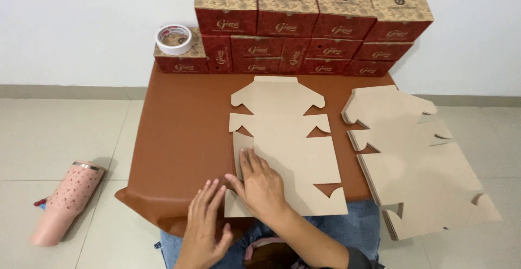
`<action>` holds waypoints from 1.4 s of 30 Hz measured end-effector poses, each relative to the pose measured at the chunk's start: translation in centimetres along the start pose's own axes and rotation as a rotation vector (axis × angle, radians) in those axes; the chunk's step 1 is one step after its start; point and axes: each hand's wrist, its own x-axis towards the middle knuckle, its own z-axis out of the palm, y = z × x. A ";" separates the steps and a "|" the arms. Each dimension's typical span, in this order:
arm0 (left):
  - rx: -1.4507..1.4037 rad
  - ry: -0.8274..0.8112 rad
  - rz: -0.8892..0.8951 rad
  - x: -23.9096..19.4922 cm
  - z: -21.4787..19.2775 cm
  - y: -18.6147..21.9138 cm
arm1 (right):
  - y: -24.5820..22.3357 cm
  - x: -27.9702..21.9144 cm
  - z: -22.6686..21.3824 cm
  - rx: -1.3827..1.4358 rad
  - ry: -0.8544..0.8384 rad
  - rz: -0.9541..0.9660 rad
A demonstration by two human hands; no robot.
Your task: Folding flat cardboard sheets into finished interlocking gift boxes and stacking them.
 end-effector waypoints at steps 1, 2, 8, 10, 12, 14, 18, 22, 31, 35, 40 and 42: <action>0.006 0.006 -0.010 0.1 0.2 -0.1 | 0.4 -0.3 -0.7 0.008 -0.005 -0.009; 0.110 -0.001 0.046 0.1 0.4 -0.1 | 0.9 -0.6 -1.5 0.105 -0.124 0.004; 0.219 -0.082 0.157 2.9 0.7 0.4 | 7.7 -5.0 -7.3 0.198 -0.479 0.115; 0.212 -0.101 0.186 4.0 0.8 0.4 | 10.0 -6.6 -8.7 0.146 -0.580 0.176; 0.086 -0.073 0.086 5.2 0.5 0.9 | 11.9 -8.3 -9.4 0.199 -0.615 0.176; 0.068 -0.075 0.043 6.1 0.6 0.8 | 12.1 -8.3 -10.1 0.261 -0.496 0.208; 0.055 -0.063 -0.260 8.0 0.7 1.8 | 12.8 -6.5 -10.8 0.292 -0.259 0.343; 0.164 -0.072 -0.456 9.6 2.9 0.2 | 14.4 -4.1 -8.6 0.224 -0.085 0.367; 0.223 0.046 -0.280 10.3 3.3 0.8 | 14.0 -4.9 -5.6 -0.042 0.043 0.244; 0.230 0.010 -0.049 10.4 3.5 -0.1 | 11.1 -6.6 -3.3 -0.072 -0.166 0.120; 0.202 -0.040 -0.020 10.3 3.6 -0.5 | 4.8 -6.1 -1.5 0.045 -0.231 0.015; 0.201 -0.036 -0.049 10.4 3.6 -0.7 | 2.7 -4.7 -0.9 0.224 -0.240 -0.082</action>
